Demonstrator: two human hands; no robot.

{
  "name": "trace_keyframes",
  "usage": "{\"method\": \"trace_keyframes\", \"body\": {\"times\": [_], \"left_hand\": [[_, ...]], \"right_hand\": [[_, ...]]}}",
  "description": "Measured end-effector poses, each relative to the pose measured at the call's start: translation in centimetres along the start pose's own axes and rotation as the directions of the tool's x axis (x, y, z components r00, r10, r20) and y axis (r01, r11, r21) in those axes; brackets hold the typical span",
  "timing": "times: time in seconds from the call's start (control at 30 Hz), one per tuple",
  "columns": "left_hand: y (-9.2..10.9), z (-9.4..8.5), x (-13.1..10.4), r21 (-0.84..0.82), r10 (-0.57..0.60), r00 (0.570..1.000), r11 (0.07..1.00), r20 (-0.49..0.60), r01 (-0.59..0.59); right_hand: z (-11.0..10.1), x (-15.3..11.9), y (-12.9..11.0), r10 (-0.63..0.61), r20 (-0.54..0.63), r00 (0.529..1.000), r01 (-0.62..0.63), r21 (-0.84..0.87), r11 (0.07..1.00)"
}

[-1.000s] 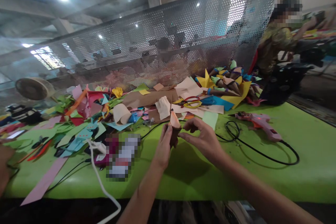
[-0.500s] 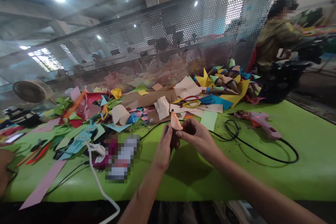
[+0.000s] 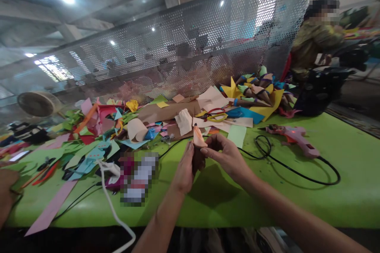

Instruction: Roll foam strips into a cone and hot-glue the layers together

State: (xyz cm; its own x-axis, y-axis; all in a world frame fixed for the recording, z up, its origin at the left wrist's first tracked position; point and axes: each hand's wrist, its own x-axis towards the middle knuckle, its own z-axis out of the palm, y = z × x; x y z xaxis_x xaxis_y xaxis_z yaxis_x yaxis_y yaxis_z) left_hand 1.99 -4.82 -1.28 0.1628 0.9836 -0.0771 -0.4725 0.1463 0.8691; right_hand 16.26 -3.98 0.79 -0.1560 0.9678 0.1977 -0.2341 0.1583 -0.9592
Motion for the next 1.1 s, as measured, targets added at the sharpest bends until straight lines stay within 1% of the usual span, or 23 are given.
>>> {"method": "trace_keyframes", "body": {"times": [0.07, 0.17, 0.27, 0.37, 0.43, 0.53, 0.63, 0.83, 0.97, 1.1], "left_hand": [[0.14, 0.05, 0.03, -0.035, -0.011, 1.000, 0.999, -0.006, 0.011], [0.32, 0.15, -0.01, -0.055, -0.017, 1.000, 0.998, -0.020, 0.016], [0.33, 0.18, -0.03, -0.062, -0.027, 0.999, 0.998, -0.030, 0.025], [0.17, 0.12, 0.01, -0.064, -0.012, 1.000, 0.998, -0.021, 0.010], [0.06, 0.08, 0.02, -0.047, 0.004, 1.000, 0.999, -0.005, -0.004], [-0.03, 0.02, -0.01, -0.009, -0.002, 1.000, 1.000, -0.012, 0.002], [-0.05, -0.01, -0.03, 0.004, -0.006, 1.000, 1.000, -0.012, 0.006], [-0.02, 0.07, 0.11, -0.007, 0.020, 0.999, 1.000, 0.041, -0.020], [0.04, 0.00, 0.17, -0.036, -0.017, 1.000, 0.999, 0.011, 0.017], [0.11, -0.06, 0.13, -0.046, -0.030, 0.999, 0.998, -0.012, 0.029]], "right_hand": [[-0.05, -0.01, -0.17, -0.005, 0.013, 1.000, 0.004, 0.040, 0.999], [-0.17, -0.06, -0.42, -0.031, -0.004, 1.000, 0.031, 0.041, 0.999], [-0.19, -0.15, -0.52, -0.041, -0.028, 0.999, 0.041, -0.010, 0.999], [-0.10, -0.22, -0.50, -0.067, -0.050, 0.997, 0.063, -0.080, 0.995], [-0.05, -0.22, -0.48, -0.085, -0.058, 0.995, 0.079, -0.102, 0.992], [-0.09, -0.13, -0.40, -0.088, -0.068, 0.994, 0.080, -0.116, 0.990], [-0.18, -0.02, -0.27, -0.078, -0.060, 0.995, 0.071, -0.106, 0.992], [-0.11, 0.05, -0.23, -0.090, -0.057, 0.994, 0.083, -0.106, 0.991], [-0.26, 0.05, -0.38, -0.063, -0.043, 0.997, 0.059, -0.086, 0.995], [-0.47, 0.06, -0.37, -0.059, -0.034, 0.998, 0.057, -0.051, 0.997]]}}
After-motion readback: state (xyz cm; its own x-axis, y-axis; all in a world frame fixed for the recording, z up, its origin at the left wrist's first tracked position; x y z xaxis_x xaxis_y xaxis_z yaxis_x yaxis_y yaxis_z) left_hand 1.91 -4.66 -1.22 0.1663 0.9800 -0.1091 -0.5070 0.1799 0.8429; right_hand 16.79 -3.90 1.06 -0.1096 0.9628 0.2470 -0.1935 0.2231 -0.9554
